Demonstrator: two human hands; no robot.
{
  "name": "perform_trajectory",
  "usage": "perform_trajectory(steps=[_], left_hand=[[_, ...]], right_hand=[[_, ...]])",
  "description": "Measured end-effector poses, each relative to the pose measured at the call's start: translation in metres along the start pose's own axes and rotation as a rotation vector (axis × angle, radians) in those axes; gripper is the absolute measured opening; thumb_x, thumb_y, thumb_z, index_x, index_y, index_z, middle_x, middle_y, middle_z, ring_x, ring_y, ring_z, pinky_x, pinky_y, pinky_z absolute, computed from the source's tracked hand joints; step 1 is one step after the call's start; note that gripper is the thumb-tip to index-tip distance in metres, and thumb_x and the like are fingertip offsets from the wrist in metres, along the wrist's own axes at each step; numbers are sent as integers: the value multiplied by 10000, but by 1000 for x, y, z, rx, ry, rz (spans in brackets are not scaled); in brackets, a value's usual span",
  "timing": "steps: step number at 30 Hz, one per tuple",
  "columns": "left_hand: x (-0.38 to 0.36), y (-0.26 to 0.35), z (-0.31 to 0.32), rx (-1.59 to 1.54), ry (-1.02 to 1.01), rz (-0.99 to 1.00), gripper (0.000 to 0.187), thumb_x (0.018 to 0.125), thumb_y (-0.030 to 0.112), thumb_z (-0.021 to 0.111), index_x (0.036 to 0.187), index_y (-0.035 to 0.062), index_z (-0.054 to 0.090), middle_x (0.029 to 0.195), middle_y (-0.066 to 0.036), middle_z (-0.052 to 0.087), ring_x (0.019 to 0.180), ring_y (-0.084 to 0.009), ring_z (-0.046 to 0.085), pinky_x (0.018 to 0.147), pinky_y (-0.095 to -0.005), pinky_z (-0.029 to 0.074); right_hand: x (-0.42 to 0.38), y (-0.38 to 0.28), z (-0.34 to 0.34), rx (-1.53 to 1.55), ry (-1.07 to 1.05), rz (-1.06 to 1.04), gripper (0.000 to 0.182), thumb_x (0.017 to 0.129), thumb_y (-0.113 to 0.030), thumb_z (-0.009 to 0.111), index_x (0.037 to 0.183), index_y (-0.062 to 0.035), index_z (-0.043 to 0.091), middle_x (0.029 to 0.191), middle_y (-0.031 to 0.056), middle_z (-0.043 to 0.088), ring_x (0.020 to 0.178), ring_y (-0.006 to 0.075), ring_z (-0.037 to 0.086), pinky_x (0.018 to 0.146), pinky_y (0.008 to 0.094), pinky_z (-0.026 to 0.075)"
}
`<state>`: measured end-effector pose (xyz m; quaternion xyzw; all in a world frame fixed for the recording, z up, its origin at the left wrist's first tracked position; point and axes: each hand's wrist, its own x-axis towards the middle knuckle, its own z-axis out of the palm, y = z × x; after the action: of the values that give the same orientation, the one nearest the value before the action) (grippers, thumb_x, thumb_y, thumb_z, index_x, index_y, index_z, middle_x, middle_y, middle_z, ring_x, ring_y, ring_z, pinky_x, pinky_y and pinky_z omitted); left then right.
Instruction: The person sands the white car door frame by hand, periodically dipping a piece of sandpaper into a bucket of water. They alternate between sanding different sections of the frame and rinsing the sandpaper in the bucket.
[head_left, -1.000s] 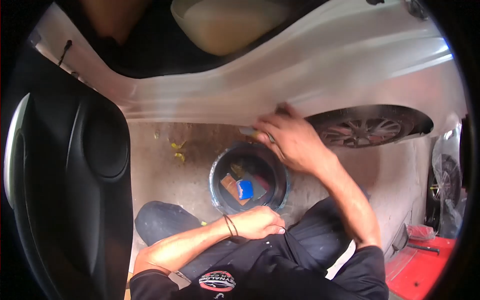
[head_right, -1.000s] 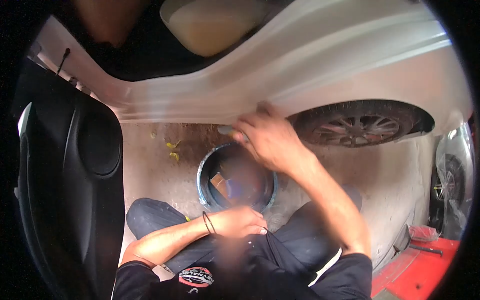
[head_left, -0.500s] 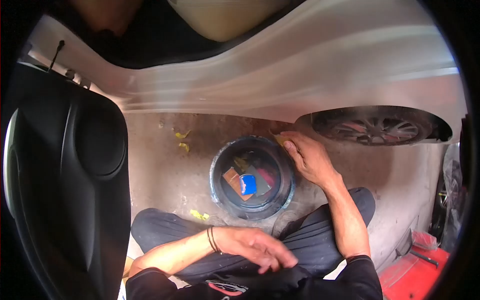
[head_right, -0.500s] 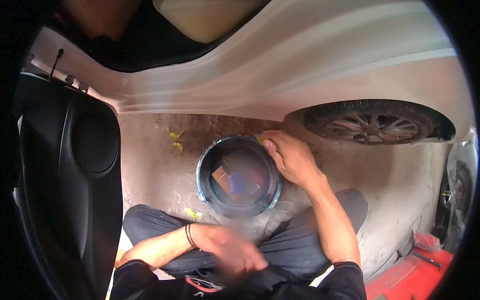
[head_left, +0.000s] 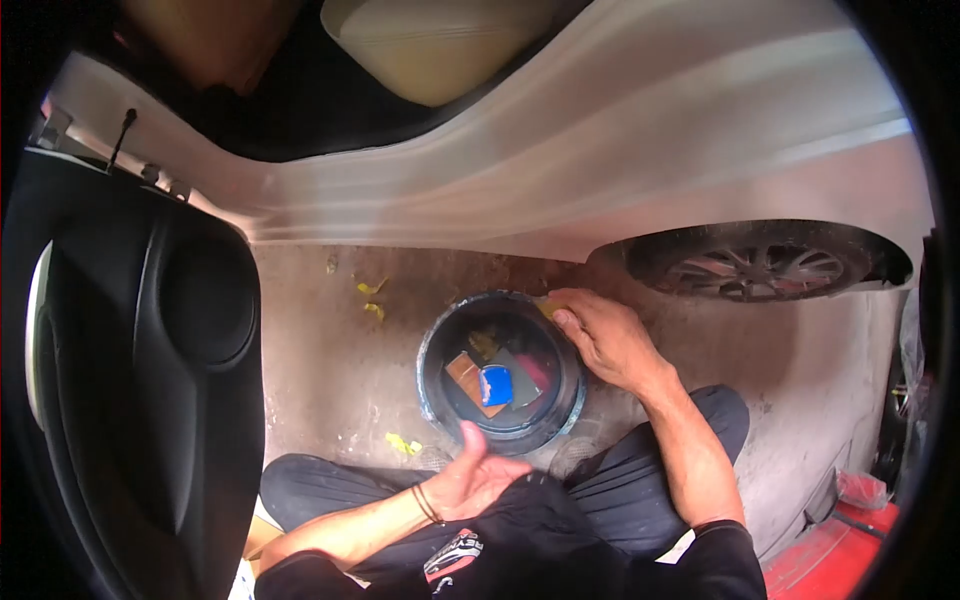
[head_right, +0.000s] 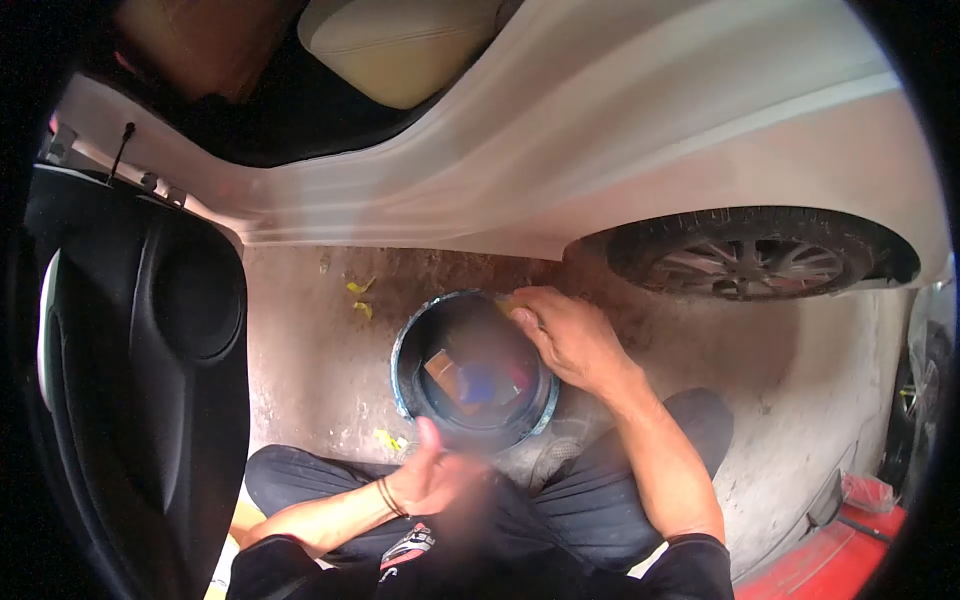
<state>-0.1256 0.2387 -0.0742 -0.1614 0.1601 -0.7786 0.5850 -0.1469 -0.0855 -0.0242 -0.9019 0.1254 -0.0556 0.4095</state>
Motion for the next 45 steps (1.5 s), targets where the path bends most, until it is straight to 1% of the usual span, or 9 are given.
perform_trajectory(steps=[5, 6, 7, 13, 22, 32, 36, 41, 45], left_hand=[[12, -35, 93, 855, 607, 437, 999, 1032, 753, 565, 1546, -101, 493, 1486, -228, 622, 1363, -320, 608, 1186, -466, 462], [22, -22, 110, 501, -7, 439, 729, 1106, 370, 647, 1569, -160, 454, 1712, -245, 435, 1648, -292, 330, 1359, -434, 224], [26, -24, 131, 518, -97, 579, 771, 1076, 342, 689, 1581, -176, 424, 1673, -264, 484, 1608, -325, 405, 1329, -414, 286], [-67, -83, 152, 335, 359, 616, 719, 1041, 331, 722, 1538, -145, 514, 1576, -286, 578, 1504, -356, 524, 1262, -410, 372], [50, -17, 96, 115, -106, 238, 657, 1043, 340, 727, 1475, -134, 583, 1490, -298, 629, 1397, -410, 588, 1198, -457, 436], [-16, -28, 160, 450, -96, 604, 597, 1046, 350, 731, 1404, -121, 659, 1395, -311, 687, 1278, -470, 660, 1127, -509, 508], [-20, -33, 190, 633, -91, 718, 576, 1047, 355, 733, 1376, -116, 689, 1358, -316, 710, 1231, -494, 688, 1098, -529, 536], [13, -34, 185, 666, -267, 742, 554, 1048, 360, 735, 1341, -110, 727, 1310, -323, 738, 1172, -524, 724, 1063, -555, 572], [19, -24, 156, 801, -452, 628, 492, 1053, 327, 735, 1272, -113, 753, 1203, -301, 776, 1053, -487, 764, 954, -539, 619]], right_hand=[[9, 15, 1, -28, 8, -29, 380, 1140, -335, 580, 1318, -33, 727, 1319, 200, 740, 1226, 426, 695, 1015, 494, 571], [8, 15, 5, -18, 10, -45, 380, 1139, -329, 586, 1326, -31, 726, 1313, 204, 742, 1234, 423, 693, 1020, 489, 569], [11, 19, 7, -84, 48, -64, 380, 1138, -324, 588, 1331, -27, 725, 1297, 212, 747, 1222, 424, 700, 1020, 483, 569], [16, 18, 20, -107, -4, -177, 356, 1148, -261, 584, 1371, -23, 727, 1254, 233, 769, 1133, 378, 749, 987, 427, 568], [18, 7, 34, -124, -3, -190, 321, 1085, -349, 643, 1151, -62, 769, 1103, 187, 769, 1020, 437, 734, 871, 531, 596], [-21, 52, 151, -716, -191, -369, 297, 978, -268, 674, 1152, -40, 748, 1290, 145, 725, 1212, 356, 690, 1075, 483, 525], [-42, 58, 178, -602, -883, -4, 774, 1072, -426, 618, 1686, -20, 379, 1731, 245, 398, 1571, 456, 424, 1283, 559, 372], [-18, 22, 166, -674, -1291, 163, 514, 1019, -311, 625, 1449, -36, 685, 1528, 252, 640, 1442, 397, 600, 1250, 518, 421], [-16, 22, 153, -559, -1259, 241, 303, 922, -235, 642, 1050, -46, 840, 1138, 209, 816, 1116, 393, 773, 980, 506, 596]])
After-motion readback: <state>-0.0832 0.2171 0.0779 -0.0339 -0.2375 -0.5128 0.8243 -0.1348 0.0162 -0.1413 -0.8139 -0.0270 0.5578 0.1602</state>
